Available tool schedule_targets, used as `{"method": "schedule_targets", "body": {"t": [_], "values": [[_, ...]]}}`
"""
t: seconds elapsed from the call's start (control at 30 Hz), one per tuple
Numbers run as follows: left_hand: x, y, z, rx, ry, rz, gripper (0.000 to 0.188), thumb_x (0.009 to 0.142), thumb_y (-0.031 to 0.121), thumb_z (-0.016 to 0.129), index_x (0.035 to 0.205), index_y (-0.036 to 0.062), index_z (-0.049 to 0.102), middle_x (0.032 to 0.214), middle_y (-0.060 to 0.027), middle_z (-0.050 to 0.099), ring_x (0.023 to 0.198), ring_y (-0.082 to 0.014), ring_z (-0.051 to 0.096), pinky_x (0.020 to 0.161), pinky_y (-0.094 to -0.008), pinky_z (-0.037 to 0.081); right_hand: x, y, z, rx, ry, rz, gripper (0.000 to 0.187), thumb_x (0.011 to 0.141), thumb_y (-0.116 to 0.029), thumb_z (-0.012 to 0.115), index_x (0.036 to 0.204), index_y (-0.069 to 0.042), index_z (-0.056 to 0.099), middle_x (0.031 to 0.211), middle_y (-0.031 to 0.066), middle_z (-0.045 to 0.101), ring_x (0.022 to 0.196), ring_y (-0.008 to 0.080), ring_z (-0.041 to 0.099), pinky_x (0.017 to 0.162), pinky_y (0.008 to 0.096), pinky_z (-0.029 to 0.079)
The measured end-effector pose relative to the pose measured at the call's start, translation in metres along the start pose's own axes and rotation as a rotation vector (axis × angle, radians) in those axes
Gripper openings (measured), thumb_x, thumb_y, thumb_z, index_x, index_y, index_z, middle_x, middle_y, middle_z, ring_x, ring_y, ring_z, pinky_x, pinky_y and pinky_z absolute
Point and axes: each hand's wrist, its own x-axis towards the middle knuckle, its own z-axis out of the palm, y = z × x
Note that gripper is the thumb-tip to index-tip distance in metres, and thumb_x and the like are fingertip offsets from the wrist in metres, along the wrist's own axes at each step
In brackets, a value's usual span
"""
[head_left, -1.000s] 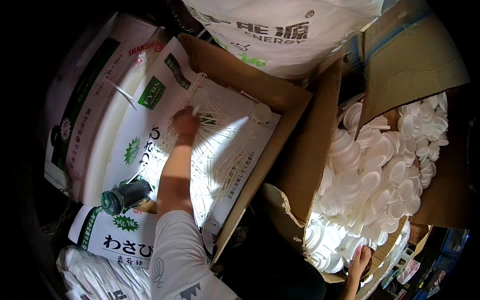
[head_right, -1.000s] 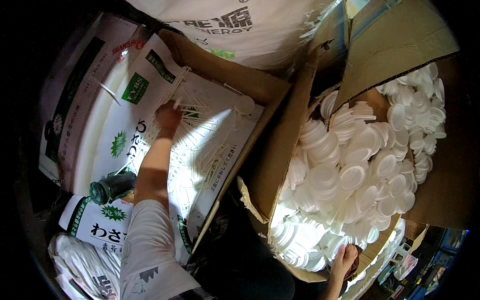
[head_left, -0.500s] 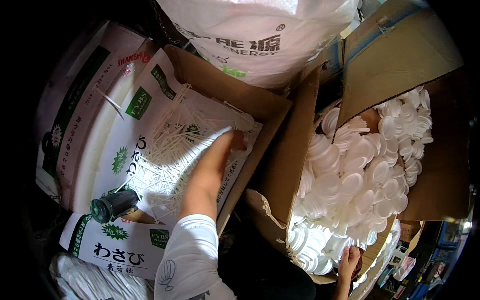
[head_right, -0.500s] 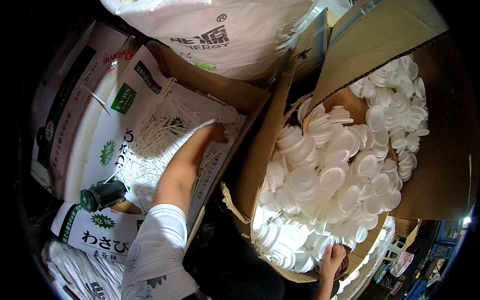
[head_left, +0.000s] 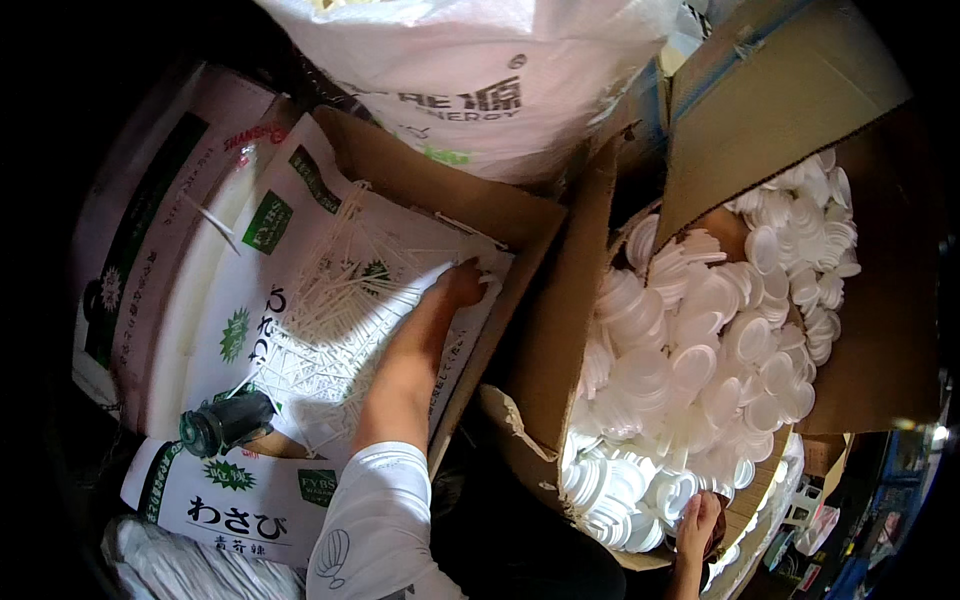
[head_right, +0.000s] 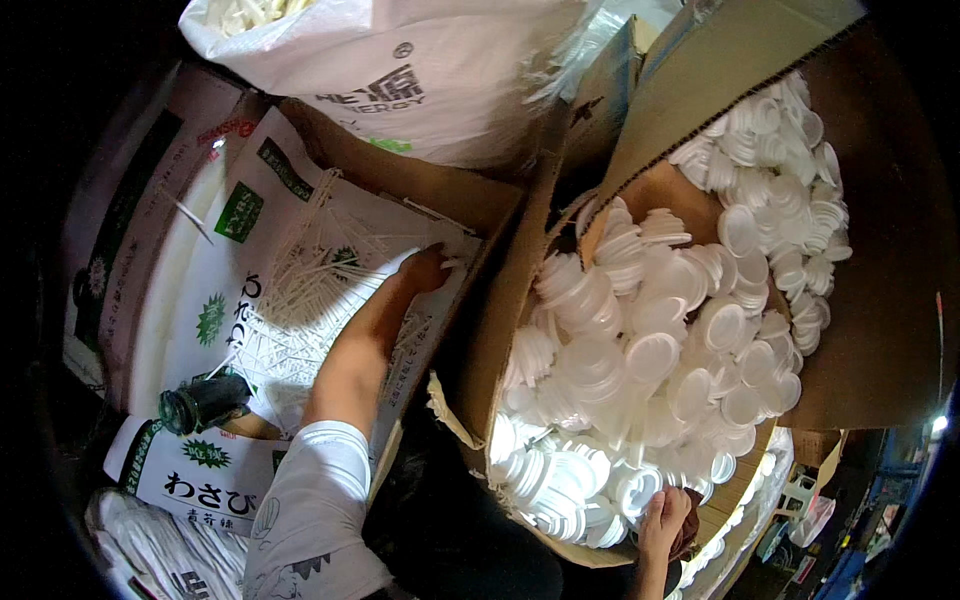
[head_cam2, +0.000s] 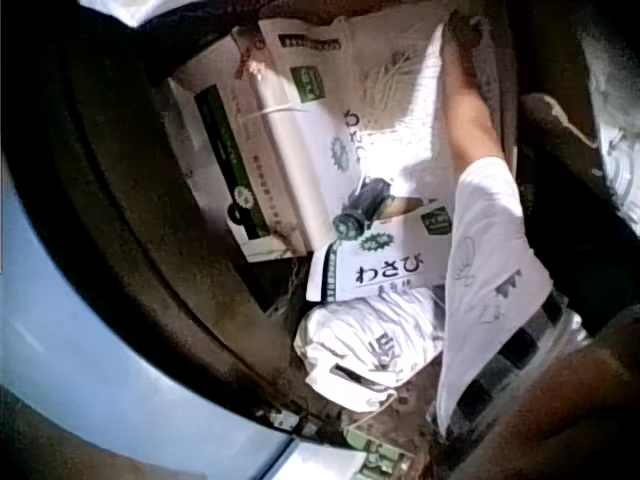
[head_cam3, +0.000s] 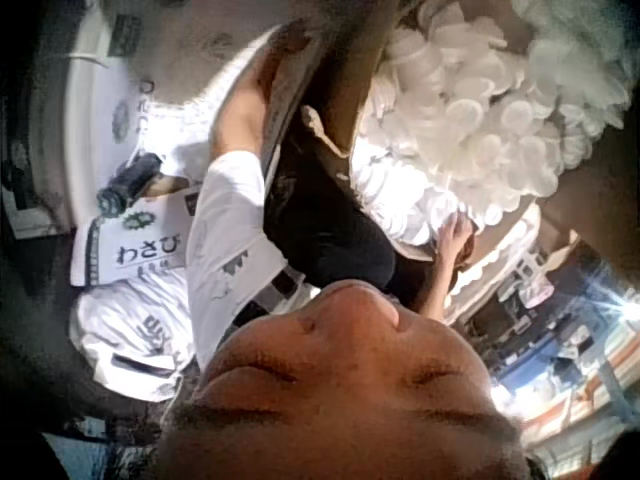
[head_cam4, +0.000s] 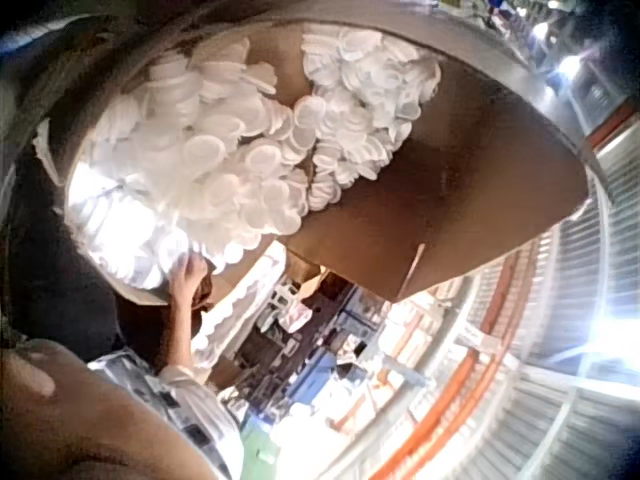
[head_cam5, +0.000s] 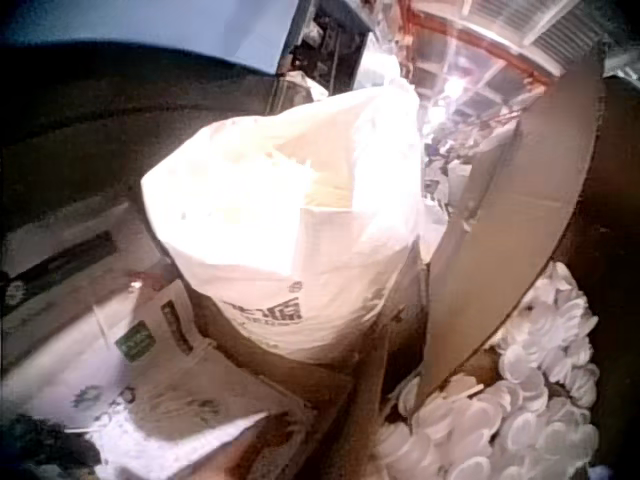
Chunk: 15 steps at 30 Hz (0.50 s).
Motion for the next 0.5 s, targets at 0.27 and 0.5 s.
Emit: {"method": "schedule_targets", "body": {"t": [0.27, 0.5], "values": [[-0.055, -0.018, 0.025, 0.723, -0.19, 0.179, 0.024, 0.08, 0.012, 0.051, 0.099, 0.0017, 0.063, 0.112, -0.0215, 0.055, 0.102, -0.0364, 0.053, 0.083, -0.0393, 0.044, -0.004, 0.015, -0.043, 0.174, 0.183, 0.176, 0.034, 0.087, -0.02, 0.053, 0.109, 0.006, 0.05, 0.103, 0.0165, 0.054, 0.099, 0.0264, 0.052, 0.087, 0.0355, 0.04], [-0.241, 0.015, -0.026, -0.427, 0.643, -0.606, 0.023, 0.083, 0.017, 0.055, 0.093, -0.003, 0.059, 0.091, -0.0223, 0.059, 0.086, -0.0379, 0.056, 0.076, -0.039, 0.044, -0.036, 0.026, -0.073, -0.185, -0.081, 0.204, 0.039, 0.065, -0.015, 0.069, 0.098, 0.003, 0.059, 0.098, 0.0213, 0.056, 0.095, 0.0377, 0.052, 0.082, 0.0406, 0.042]]}}
